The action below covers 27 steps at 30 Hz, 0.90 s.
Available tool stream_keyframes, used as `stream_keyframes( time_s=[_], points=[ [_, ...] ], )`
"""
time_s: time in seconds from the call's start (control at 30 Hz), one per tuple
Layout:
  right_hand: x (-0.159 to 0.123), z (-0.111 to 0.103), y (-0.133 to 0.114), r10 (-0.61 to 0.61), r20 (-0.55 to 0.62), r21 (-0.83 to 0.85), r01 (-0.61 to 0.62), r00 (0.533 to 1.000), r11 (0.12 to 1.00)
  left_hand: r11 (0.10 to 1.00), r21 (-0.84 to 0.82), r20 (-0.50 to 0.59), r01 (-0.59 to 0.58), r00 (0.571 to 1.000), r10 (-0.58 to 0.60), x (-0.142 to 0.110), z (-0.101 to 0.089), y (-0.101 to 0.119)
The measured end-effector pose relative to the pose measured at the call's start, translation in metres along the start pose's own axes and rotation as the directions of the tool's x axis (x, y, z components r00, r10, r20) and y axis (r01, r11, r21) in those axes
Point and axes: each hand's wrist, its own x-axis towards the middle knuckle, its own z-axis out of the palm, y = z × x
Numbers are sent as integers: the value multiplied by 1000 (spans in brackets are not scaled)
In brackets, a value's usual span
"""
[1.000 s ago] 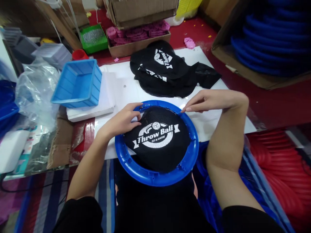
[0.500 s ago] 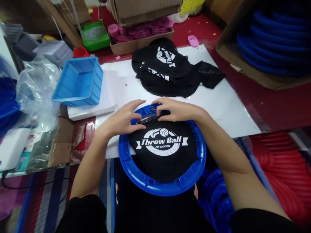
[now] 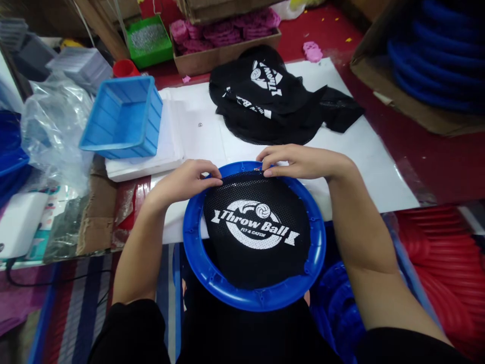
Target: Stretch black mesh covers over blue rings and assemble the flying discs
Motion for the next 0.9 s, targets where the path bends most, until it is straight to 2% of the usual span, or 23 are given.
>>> stream_keyframes(
  time_s=[0.13, 0.37, 0.73, 0.9],
  points=[
    [2, 3, 0, 7, -30, -26, -8, 1000, 1000, 995, -51, -13, 81, 997, -81, -1, -2, 1],
    [2, 5, 1, 39, -22, -56, -41, 999, 998, 979, -146, -12, 143, 989, -146, 0, -4, -1],
    [2, 5, 1, 20, -31, -71, -23, 999, 997, 988, -113, 26, 103, 995, -101, 2, -9, -4],
    [3, 5, 1, 55, -32, -74, -57, 998, 996, 993, -90, 26, 78, 997, -76, 2, -9, -4]
  ],
)
